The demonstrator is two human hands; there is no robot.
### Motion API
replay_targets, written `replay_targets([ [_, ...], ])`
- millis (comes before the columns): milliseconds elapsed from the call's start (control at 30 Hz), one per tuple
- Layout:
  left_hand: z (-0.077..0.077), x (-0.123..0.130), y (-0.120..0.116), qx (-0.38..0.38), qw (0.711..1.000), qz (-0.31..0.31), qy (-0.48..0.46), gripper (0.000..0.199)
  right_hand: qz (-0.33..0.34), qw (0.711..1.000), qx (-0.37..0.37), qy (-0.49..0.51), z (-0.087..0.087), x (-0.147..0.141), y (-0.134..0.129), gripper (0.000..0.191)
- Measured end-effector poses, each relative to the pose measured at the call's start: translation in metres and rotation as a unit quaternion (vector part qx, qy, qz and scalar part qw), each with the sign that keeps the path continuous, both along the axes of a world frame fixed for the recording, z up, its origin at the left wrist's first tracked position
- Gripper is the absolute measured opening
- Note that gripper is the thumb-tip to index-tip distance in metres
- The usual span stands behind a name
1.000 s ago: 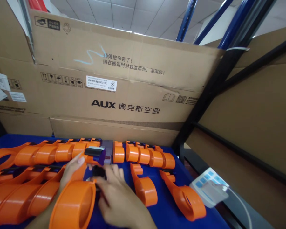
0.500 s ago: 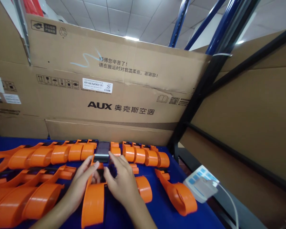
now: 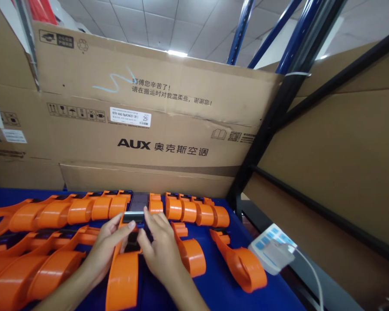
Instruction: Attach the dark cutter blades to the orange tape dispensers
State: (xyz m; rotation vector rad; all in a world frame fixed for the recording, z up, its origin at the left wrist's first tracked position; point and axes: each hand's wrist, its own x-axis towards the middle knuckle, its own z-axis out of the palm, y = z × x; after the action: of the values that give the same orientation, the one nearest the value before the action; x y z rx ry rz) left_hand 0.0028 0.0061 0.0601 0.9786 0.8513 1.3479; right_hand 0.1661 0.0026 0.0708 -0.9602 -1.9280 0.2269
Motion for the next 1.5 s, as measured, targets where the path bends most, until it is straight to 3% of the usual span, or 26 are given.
replay_targets([
  [300,-0.004,-0.004,0.001,0.009,1.0,-0.006,-0.007,0.036,0.016,1.0,-0.005,-0.008,0.001,0.002,0.0,0.045],
  [567,-0.008,0.001,0.012,-0.085,0.984,0.022,-0.156,0.038,0.014,0.997,-0.012,-0.079,0.006,0.007,0.001,0.051],
  [700,-0.013,-0.001,0.018,-0.102,0.974,0.005,-0.2,0.037,0.036,0.994,0.004,-0.105,0.006,0.005,0.001,0.051],
  [1000,-0.001,-0.001,0.007,-0.057,0.991,0.02,-0.119,0.036,-0.018,0.988,0.081,-0.132,-0.006,0.004,0.007,0.048],
  [1167,-0.001,-0.004,0.008,-0.021,0.997,-0.012,-0.067,0.036,-0.038,0.989,0.099,-0.1,-0.016,-0.001,0.007,0.046],
  [1500,0.001,-0.006,0.007,-0.024,0.997,-0.036,-0.062,0.038,-0.036,0.99,0.114,-0.078,-0.019,-0.003,0.003,0.042],
])
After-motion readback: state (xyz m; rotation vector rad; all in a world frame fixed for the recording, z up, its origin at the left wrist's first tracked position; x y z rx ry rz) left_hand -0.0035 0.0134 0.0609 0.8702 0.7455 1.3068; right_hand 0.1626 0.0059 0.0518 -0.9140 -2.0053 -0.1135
